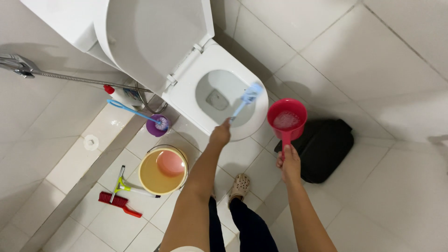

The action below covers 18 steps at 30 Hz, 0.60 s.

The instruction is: Cleaning a toilet bowl with a brush and soapy water, followed by washing tools in a sink.

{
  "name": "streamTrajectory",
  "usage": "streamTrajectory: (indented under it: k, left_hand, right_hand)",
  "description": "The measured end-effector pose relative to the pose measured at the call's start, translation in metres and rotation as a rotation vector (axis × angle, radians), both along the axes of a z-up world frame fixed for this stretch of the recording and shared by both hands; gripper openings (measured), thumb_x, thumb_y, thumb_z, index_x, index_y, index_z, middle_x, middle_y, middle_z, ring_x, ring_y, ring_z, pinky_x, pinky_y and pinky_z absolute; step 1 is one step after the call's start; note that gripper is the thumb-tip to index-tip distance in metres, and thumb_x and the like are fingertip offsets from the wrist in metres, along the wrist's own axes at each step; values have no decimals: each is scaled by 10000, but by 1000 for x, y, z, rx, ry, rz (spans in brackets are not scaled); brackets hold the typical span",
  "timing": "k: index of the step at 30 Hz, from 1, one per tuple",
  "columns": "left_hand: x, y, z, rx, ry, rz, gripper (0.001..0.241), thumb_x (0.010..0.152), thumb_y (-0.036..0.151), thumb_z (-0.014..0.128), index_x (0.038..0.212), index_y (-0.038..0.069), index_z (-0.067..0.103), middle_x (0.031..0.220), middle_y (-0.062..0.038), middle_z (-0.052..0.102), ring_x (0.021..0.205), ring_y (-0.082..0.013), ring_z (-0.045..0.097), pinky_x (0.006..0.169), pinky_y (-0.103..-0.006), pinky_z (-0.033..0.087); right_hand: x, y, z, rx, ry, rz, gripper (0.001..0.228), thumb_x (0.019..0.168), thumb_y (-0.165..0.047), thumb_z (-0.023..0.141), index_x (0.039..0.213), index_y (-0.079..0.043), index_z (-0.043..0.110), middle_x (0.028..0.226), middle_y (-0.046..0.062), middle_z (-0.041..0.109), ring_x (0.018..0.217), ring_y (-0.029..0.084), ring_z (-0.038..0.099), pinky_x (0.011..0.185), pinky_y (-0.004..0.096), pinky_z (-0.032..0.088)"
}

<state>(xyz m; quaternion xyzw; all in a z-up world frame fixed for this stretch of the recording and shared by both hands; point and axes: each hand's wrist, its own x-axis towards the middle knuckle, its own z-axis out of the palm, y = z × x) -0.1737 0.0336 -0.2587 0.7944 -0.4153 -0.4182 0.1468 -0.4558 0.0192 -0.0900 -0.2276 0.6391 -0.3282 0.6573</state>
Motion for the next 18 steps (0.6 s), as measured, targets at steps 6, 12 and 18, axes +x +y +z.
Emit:
streamTrajectory:
  k: [6, 12, 18]
  left_hand:
    - [-17, 21, 58, 135, -22, -35, 420, 1092, 345, 367, 1488, 280, 491, 1157, -247, 686, 1066, -475, 650, 973, -573, 504]
    - [-2, 106, 66, 167, -45, 82, 416, 1047, 286, 454, 1454, 226, 514, 1114, -242, 713, 1044, -457, 669, 923, -567, 523]
    - [12, 168, 102, 64, -145, 288, 416, 1019, 298, 494, 1412, 179, 563, 1060, -265, 709, 980, -487, 675, 908, -568, 526]
  right_hand:
    - [2, 8, -3, 29, 4, 59, 325, 1016, -283, 569, 1312, -148, 571, 906, 22, 620, 619, 91, 497, 546, 257, 445]
    - [5, 18, -6, -11, -90, 166, 276, 1041, -240, 566, 1266, -80, 548, 915, 42, 601, 614, 101, 501, 531, 264, 430]
    - [27, 14, 59, -54, -37, 352, 216, 1038, -258, 513, 1194, -117, 556, 903, 41, 596, 602, 113, 512, 518, 269, 423]
